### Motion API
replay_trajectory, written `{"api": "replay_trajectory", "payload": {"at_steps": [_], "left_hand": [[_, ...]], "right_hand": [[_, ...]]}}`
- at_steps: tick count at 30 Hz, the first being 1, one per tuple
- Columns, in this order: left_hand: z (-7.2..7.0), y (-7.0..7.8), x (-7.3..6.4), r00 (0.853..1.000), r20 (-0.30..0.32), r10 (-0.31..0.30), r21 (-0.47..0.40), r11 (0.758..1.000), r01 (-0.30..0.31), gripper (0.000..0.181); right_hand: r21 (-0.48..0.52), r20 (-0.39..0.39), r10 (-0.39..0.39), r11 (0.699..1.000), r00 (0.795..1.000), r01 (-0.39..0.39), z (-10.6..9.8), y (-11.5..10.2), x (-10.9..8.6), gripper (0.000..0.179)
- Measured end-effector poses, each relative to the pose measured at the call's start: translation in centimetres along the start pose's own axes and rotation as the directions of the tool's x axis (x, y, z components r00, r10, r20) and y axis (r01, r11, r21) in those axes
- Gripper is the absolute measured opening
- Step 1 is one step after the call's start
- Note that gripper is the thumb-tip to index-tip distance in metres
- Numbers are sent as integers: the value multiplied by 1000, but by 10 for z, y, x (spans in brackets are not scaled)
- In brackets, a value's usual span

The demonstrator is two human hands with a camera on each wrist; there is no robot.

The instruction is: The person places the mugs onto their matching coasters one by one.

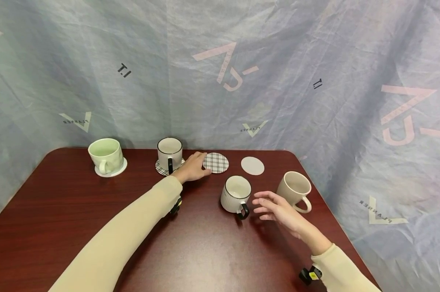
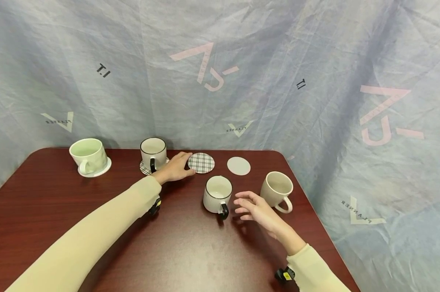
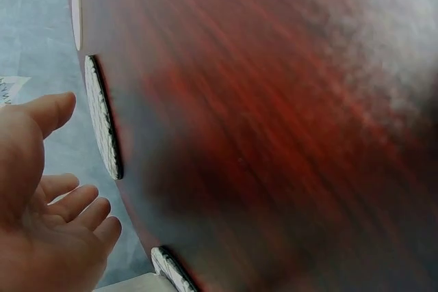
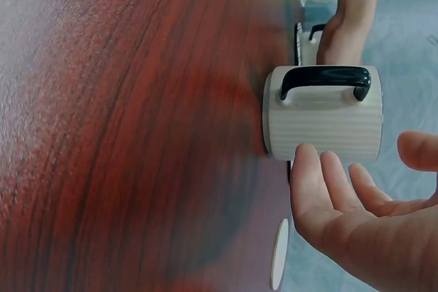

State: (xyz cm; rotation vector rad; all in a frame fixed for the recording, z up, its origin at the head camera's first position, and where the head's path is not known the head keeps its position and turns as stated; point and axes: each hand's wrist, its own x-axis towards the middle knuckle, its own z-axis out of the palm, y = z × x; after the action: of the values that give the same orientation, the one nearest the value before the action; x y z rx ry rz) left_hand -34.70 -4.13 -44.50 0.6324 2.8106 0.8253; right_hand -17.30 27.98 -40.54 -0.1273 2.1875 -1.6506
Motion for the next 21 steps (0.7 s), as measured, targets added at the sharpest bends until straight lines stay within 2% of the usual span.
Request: {"api": "replay_trajectory", "payload": {"at_steps": [3, 13, 21], "left_hand": [[1, -2, 2, 1000, 16, -6, 2, 1000, 6, 80], [8, -10, 7, 1000, 10, -15, 15, 1000, 15, 78], [12, -11, 12, 1000, 22, -16, 25, 1000, 15, 82]], "right_hand": [[3, 10, 1, 1000, 1000, -1, 1, 2, 0, 54], [10, 35, 14, 1000, 999, -15, 1, 6, 2, 54], [26, 52, 5, 1000, 999, -7, 4, 7, -1, 54]]}}
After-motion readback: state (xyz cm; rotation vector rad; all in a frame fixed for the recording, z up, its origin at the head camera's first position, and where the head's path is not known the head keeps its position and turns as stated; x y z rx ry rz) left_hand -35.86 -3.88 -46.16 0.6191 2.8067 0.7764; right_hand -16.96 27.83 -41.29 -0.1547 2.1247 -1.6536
